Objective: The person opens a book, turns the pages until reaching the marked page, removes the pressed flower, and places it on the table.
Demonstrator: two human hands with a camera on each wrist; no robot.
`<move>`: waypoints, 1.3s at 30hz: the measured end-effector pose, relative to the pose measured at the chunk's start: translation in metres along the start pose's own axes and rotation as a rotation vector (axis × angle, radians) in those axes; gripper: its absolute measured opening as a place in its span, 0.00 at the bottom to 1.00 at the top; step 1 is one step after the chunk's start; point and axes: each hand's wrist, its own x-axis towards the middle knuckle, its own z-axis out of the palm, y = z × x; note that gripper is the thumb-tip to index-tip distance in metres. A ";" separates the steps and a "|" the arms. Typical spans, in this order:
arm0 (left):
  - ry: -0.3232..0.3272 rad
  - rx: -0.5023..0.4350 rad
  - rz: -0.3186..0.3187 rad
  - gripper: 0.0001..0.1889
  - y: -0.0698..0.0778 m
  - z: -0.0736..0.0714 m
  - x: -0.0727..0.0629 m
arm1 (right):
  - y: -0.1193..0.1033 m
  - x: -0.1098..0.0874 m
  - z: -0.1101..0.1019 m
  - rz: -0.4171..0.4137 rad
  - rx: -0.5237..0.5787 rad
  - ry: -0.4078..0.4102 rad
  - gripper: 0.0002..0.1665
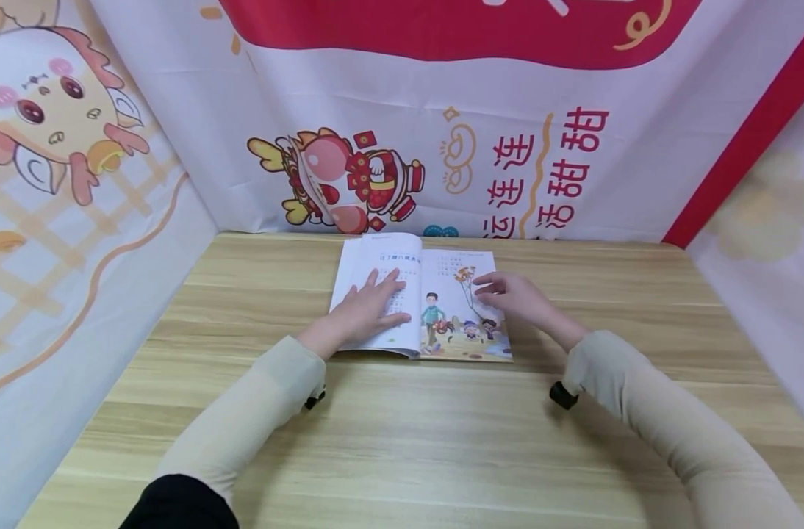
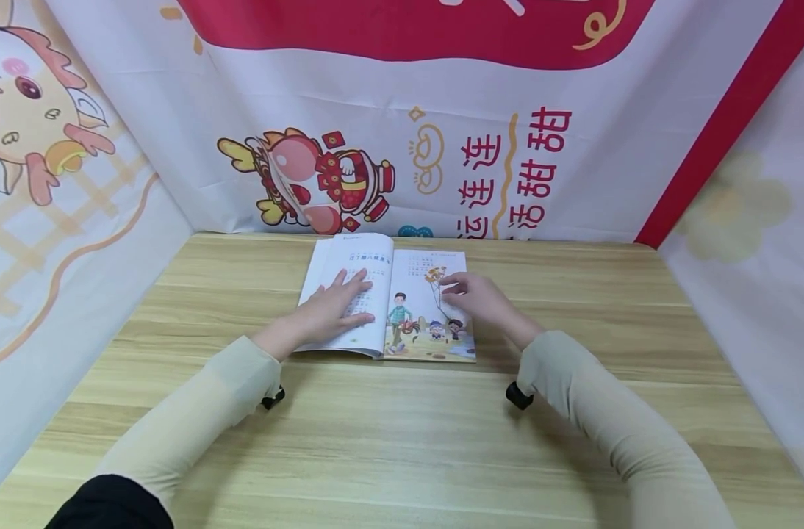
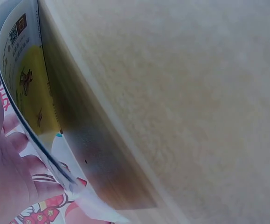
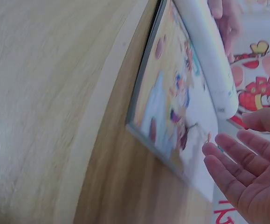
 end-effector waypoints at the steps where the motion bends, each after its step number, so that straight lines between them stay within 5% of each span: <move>1: -0.002 -0.004 -0.003 0.41 0.000 0.001 0.000 | 0.002 0.001 -0.001 0.013 -0.002 0.000 0.23; 10: 0.000 -0.017 -0.003 0.41 -0.001 0.001 -0.002 | 0.012 0.007 0.001 0.105 0.025 -0.029 0.21; 26: -0.004 -0.024 -0.014 0.42 -0.001 0.001 -0.005 | 0.003 0.019 0.017 0.208 -0.110 -0.052 0.06; 39: -0.009 -0.033 -0.026 0.42 0.000 0.002 -0.006 | -0.007 0.023 0.012 0.256 -0.198 -0.080 0.07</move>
